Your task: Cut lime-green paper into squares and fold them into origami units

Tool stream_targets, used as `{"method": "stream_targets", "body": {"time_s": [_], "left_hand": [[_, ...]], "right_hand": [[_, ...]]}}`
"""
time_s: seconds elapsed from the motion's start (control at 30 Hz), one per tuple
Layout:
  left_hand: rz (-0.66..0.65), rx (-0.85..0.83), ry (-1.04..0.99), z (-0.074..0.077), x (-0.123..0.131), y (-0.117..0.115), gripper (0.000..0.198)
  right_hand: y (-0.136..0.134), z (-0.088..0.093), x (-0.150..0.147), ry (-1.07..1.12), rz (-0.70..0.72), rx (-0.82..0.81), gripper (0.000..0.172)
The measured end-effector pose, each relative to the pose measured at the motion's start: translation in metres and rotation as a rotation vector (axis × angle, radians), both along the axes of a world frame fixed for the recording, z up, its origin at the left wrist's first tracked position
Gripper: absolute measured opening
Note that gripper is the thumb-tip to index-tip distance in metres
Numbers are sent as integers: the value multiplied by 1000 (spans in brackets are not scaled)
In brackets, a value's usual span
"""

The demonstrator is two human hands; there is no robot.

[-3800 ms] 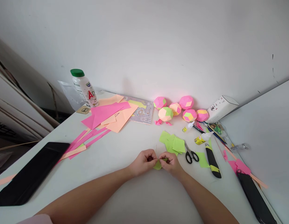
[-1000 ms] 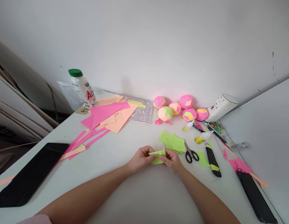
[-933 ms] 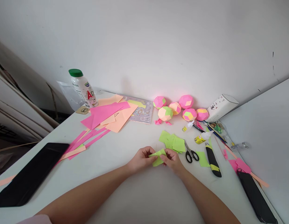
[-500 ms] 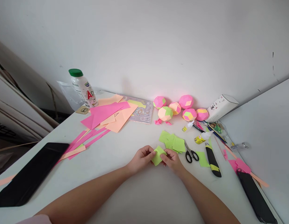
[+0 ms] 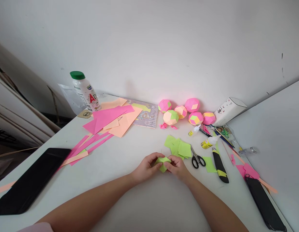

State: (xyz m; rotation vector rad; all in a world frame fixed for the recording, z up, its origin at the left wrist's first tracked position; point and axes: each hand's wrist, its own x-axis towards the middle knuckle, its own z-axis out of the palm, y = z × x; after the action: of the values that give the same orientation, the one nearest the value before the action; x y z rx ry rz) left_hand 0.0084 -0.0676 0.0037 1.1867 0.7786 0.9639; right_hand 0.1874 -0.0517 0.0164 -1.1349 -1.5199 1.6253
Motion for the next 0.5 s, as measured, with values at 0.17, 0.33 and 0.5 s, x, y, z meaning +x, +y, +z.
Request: {"method": "stream_targets", "body": {"time_s": [0.17,0.33,0.5], "left_hand": [[38,-19,27,-5,-1,2,40],[49,-12,22,-6,0,4,43],[53,16,67,-6,1,4,42]], "right_hand": [[0,-1,0,7,-17,20,32],[0,-2,1,2,-19,53,28],[0,-4,0,-10,-60,94,25]]}}
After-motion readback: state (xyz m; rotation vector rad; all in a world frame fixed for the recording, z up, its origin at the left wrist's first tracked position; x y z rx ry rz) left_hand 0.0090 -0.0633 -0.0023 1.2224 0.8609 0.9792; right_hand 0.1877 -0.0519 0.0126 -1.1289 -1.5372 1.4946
